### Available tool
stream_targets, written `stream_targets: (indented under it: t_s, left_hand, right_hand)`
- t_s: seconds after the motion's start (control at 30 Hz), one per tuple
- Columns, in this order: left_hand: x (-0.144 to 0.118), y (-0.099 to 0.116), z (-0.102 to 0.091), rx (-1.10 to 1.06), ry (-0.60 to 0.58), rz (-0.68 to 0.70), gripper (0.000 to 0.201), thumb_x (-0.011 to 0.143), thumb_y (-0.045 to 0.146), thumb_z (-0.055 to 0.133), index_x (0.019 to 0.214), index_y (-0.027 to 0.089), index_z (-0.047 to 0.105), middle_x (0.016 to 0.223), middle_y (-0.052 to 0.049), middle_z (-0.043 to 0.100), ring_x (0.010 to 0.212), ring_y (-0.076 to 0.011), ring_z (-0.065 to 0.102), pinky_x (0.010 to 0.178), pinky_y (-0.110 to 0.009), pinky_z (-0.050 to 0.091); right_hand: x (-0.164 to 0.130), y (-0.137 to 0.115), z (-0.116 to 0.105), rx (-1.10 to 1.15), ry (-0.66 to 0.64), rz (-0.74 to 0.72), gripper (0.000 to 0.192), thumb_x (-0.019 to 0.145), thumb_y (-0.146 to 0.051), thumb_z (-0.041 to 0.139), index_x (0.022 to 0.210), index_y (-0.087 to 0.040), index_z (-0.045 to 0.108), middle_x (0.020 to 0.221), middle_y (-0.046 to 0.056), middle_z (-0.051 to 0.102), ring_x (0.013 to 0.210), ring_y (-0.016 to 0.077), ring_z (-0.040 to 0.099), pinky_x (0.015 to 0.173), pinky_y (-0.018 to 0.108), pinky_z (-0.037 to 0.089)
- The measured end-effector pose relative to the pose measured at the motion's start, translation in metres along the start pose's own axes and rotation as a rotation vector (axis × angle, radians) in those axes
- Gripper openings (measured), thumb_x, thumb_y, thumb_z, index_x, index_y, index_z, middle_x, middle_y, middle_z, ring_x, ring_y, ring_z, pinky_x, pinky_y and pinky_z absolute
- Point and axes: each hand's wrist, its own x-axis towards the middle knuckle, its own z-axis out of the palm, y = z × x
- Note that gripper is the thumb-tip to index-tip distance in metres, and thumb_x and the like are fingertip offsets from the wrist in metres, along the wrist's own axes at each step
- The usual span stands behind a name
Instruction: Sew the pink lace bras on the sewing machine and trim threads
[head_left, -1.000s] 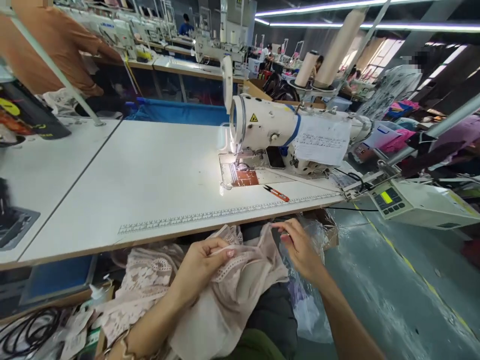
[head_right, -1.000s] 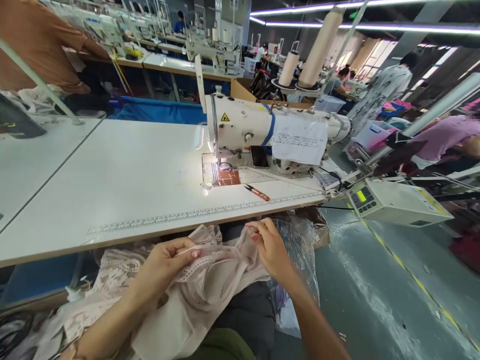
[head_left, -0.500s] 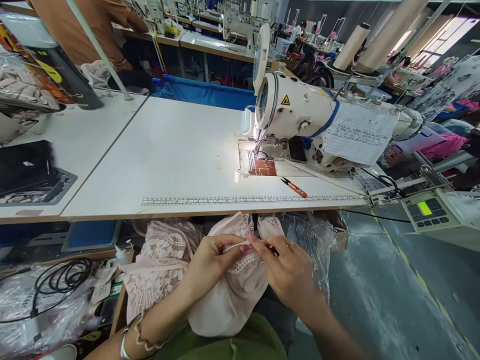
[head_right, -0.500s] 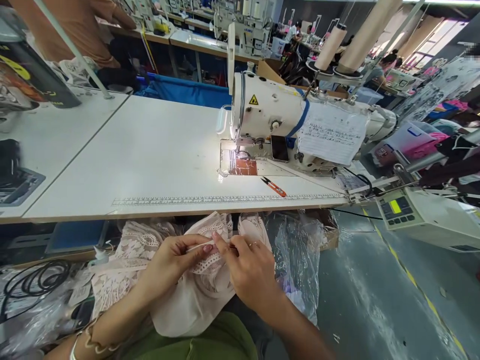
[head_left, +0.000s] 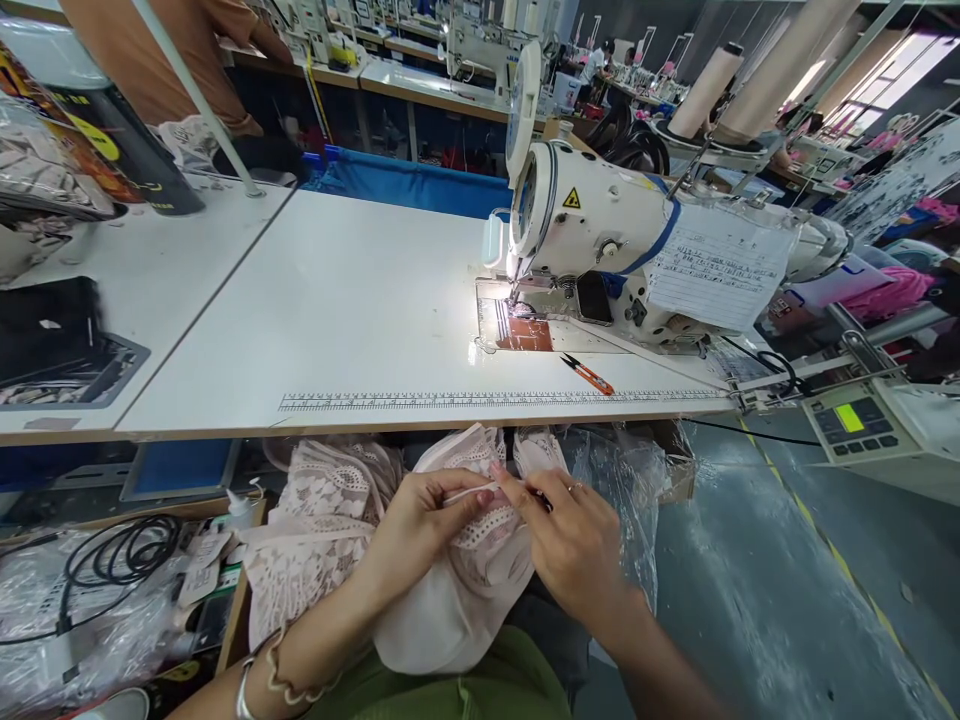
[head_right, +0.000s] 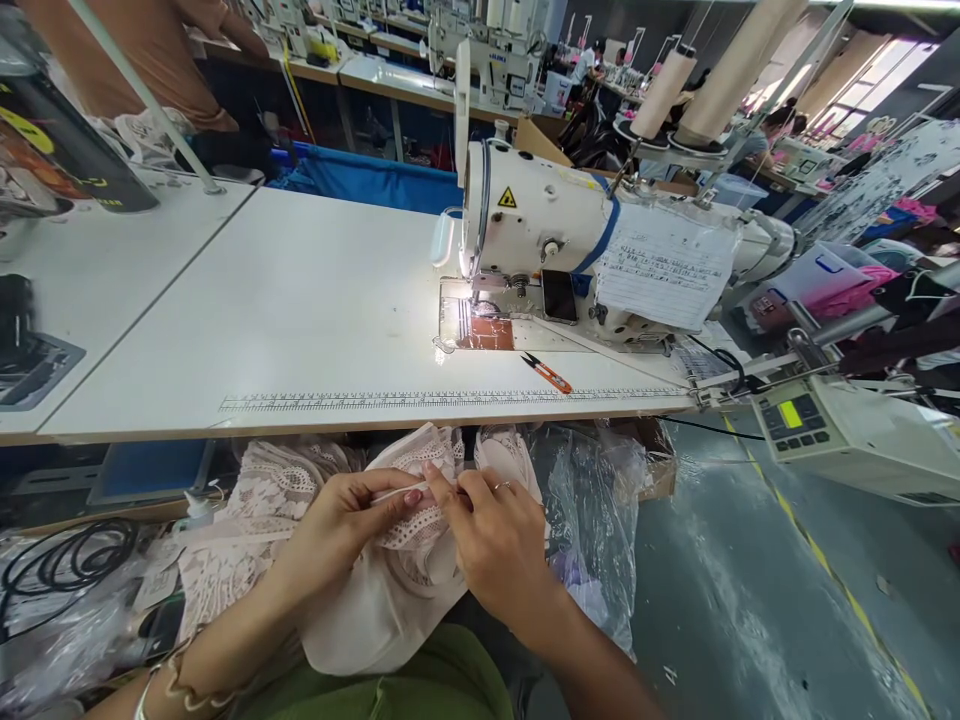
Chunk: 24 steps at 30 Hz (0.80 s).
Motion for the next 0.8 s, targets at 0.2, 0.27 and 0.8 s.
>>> stream_targets:
  t_s: [0.2,0.27,0.8]
  left_hand:
    - [0.002,-0.002,0.001,-0.011,0.009,-0.023,0.025,0.082,0.039,0.073,0.091,0.017,0.080,0.089,-0.007,0.078,0.084,-0.0218,0.067,0.076,-0.027,0.051]
    - [0.002,-0.001,0.002,-0.001,0.008,-0.016,0.025,0.083,0.039,0.072,0.090,0.016,0.080,0.087,-0.007,0.078,0.079,-0.0200,0.066,0.072,-0.026,0.050]
    - [0.012,0.002,0.006,0.493,-0.291,0.095,0.036,0.097,0.040,0.043,0.074,0.017,0.057,0.054,0.007,0.036,0.049,-0.0100,0.031,0.050,-0.022,0.026]
  right_hand:
    - [0.001,0.000,0.001,0.007,-0.010,0.005,0.049,0.095,-0.002,0.042,0.135,-0.022,0.061,0.082,0.005,0.066,0.075,0.0178,0.060,0.062,0.031,0.044]
    - [0.000,-0.001,0.003,0.054,-0.010,0.035,0.052,0.094,0.000,0.039,0.135,-0.023,0.061,0.084,0.005,0.066,0.073,0.0164,0.061,0.061,0.029,0.045]
    - [0.011,0.007,0.015,1.727,0.063,0.853,0.054,0.084,-0.058,0.069,0.055,-0.019,0.047,0.045,-0.009,0.026,0.041,0.0054,0.017,0.042,0.025,0.013]
